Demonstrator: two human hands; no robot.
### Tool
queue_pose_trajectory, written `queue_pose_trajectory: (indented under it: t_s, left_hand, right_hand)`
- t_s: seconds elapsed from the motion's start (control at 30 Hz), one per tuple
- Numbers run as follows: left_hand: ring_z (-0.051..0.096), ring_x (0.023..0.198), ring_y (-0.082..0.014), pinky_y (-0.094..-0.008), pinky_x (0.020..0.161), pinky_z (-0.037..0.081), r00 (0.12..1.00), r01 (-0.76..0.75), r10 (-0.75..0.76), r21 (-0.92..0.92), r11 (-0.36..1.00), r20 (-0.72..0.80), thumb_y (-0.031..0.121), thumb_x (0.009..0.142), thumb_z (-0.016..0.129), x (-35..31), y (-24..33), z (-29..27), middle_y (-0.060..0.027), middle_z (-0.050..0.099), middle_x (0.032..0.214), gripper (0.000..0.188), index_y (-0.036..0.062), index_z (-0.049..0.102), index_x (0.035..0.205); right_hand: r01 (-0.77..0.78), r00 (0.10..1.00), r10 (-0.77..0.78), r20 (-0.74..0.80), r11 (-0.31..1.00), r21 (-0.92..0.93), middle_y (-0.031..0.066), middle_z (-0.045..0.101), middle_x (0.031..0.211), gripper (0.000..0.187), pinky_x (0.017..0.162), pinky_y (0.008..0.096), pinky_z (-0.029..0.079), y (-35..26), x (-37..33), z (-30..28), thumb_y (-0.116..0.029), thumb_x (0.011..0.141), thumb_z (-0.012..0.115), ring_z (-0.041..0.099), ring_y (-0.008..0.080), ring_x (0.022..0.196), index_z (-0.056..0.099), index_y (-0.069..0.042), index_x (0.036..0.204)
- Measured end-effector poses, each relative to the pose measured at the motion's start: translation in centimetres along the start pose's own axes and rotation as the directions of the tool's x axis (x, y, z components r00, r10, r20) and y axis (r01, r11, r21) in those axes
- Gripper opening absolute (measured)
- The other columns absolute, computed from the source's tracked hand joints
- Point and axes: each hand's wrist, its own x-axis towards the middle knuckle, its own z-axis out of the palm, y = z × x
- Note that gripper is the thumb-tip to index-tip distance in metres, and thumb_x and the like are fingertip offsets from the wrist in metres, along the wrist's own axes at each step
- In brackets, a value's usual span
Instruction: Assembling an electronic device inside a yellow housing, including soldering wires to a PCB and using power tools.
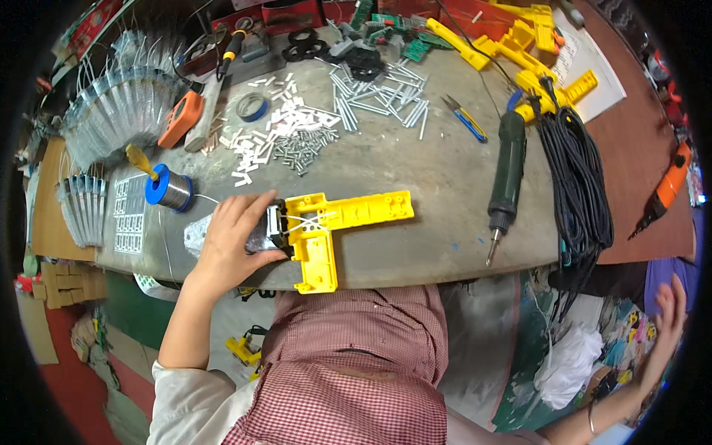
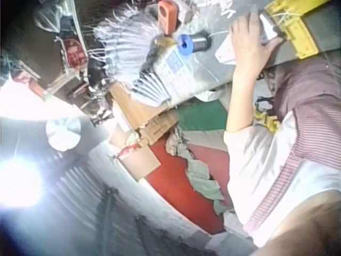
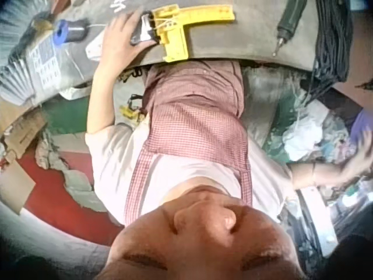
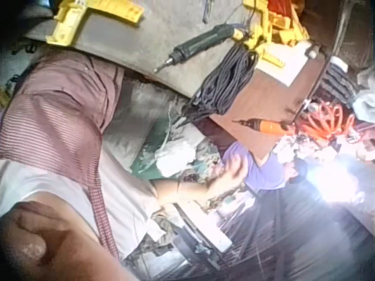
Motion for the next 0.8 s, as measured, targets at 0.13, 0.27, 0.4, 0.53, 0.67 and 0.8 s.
queue_pose_trajectory:
  t_s: [0.13,0.27,0.4,0.53,0.67,0.8]
  left_hand:
    - [0.049,0.099,-0.0339,-0.0428,0.089,0.040,0.995,0.062,-0.061,-0.016,0.998,0.080,0.033,0.061,0.082,-0.9,-0.4,-0.9,-0.0140,0.054,0.112,0.089,0.0040,0.046,0.138]
    - [0.047,0.121,-0.0374,-0.0488,0.103,0.037,0.996,-0.021,0.008,-0.159,0.987,-0.083,0.041,0.067,0.078,-0.7,0.0,-2.2,-0.0163,0.053,0.120,0.077,0.0025,0.051,0.127]
    - [0.051,0.116,-0.0328,-0.0532,0.102,0.037,0.995,-0.075,0.080,0.082,0.994,-0.063,0.031,0.070,0.076,0.0,2.6,-0.3,-0.0126,0.057,0.114,0.039,0.0050,0.062,0.095]
    - [0.054,0.110,-0.0325,-0.0493,0.095,0.041,0.995,-0.029,0.019,-0.098,0.995,-0.100,0.024,0.071,0.075,0.5,1.7,0.6,-0.0092,0.059,0.107,0.023,0.0074,0.064,0.083]
    - [0.054,0.108,-0.0314,-0.0455,0.089,0.042,0.996,0.007,-0.043,-0.402,0.916,-0.080,0.021,0.072,0.076,0.0,0.7,0.5,-0.0077,0.060,0.103,0.020,0.0072,0.061,0.070]
    - [0.050,0.115,-0.0327,-0.0483,0.095,0.038,0.999,0.013,-0.020,-0.267,0.964,-0.025,0.031,0.072,0.076,1.0,0.6,-0.3,-0.0116,0.056,0.111,0.038,0.0065,0.063,0.097]
  right_hand:
    - [0.211,0.859,-0.281,0.427,0.956,0.204,0.0067,0.062,0.109,0.035,0.086,0.0282,0.043,-11.3,0.1,14.1,-0.018,0.086,0.063,0.057,0.0156,0.100,0.060,-0.001,0.116]
    - [0.648,0.513,-0.731,0.449,0.673,0.356,0.0169,0.060,0.108,0.034,0.094,0.0388,0.043,-21.0,-0.4,22.8,-0.018,0.079,0.069,0.055,0.0342,0.106,0.062,0.000,0.107]
    - [0.610,0.447,-0.720,0.530,0.679,0.409,0.0162,0.062,0.104,0.030,0.094,0.0376,0.043,-26.4,2.2,30.2,-0.019,0.081,0.068,0.056,0.0324,0.105,0.064,-0.004,0.107]
    - [0.530,0.507,-0.703,0.499,0.711,0.462,0.0157,0.067,0.099,0.028,0.088,0.0376,0.048,-30.7,5.5,37.2,-0.022,0.083,0.069,0.062,0.0312,0.097,0.067,-0.003,0.103]
    - [0.547,0.607,-0.658,0.445,0.752,0.367,0.0134,0.070,0.090,0.037,0.077,0.0381,0.052,-36.2,5.4,43.5,-0.036,0.082,0.070,0.068,0.0294,0.086,0.068,-0.003,0.100]
    - [0.714,0.661,-0.703,0.264,0.697,0.069,0.0150,0.069,0.088,0.039,0.079,0.0443,0.053,-39.5,6.0,49.4,-0.039,0.079,0.071,0.068,0.0328,0.088,0.066,-0.005,0.097]
